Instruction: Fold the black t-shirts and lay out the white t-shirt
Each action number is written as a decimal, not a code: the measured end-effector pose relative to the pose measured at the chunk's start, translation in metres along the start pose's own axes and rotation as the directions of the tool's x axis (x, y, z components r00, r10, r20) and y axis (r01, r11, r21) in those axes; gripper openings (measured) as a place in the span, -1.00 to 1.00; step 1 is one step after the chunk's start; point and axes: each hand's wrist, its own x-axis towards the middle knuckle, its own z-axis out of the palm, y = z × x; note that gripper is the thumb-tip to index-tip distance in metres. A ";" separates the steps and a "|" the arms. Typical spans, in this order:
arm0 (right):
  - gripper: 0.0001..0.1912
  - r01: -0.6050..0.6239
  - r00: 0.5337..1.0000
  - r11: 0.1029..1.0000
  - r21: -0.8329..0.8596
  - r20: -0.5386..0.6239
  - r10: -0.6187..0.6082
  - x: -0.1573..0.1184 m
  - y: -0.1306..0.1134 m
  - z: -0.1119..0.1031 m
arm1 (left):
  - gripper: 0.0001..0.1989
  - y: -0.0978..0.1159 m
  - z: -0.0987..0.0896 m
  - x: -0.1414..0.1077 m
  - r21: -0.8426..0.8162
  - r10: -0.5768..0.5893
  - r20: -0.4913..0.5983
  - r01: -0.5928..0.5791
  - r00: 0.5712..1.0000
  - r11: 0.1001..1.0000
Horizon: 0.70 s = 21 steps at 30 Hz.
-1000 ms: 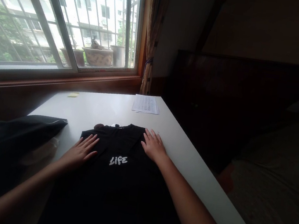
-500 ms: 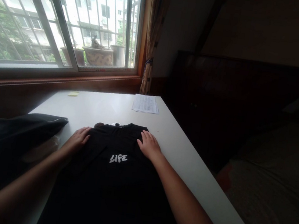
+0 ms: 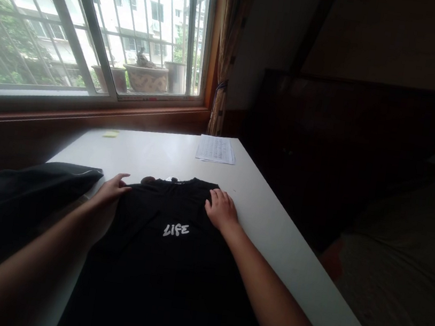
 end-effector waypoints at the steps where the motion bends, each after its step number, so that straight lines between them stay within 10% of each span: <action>1: -0.46 0.001 1.000 1.000 0.000 0.006 -0.001 0.001 0.000 0.001 | -0.45 0.000 0.001 0.001 -0.011 -0.005 -0.005 0.005 1.000 1.000; 21: -0.46 -0.002 1.000 0.998 0.056 0.012 0.002 0.033 0.002 0.006 | -0.63 -0.017 0.011 0.021 -0.157 -0.066 -0.145 0.043 0.987 0.987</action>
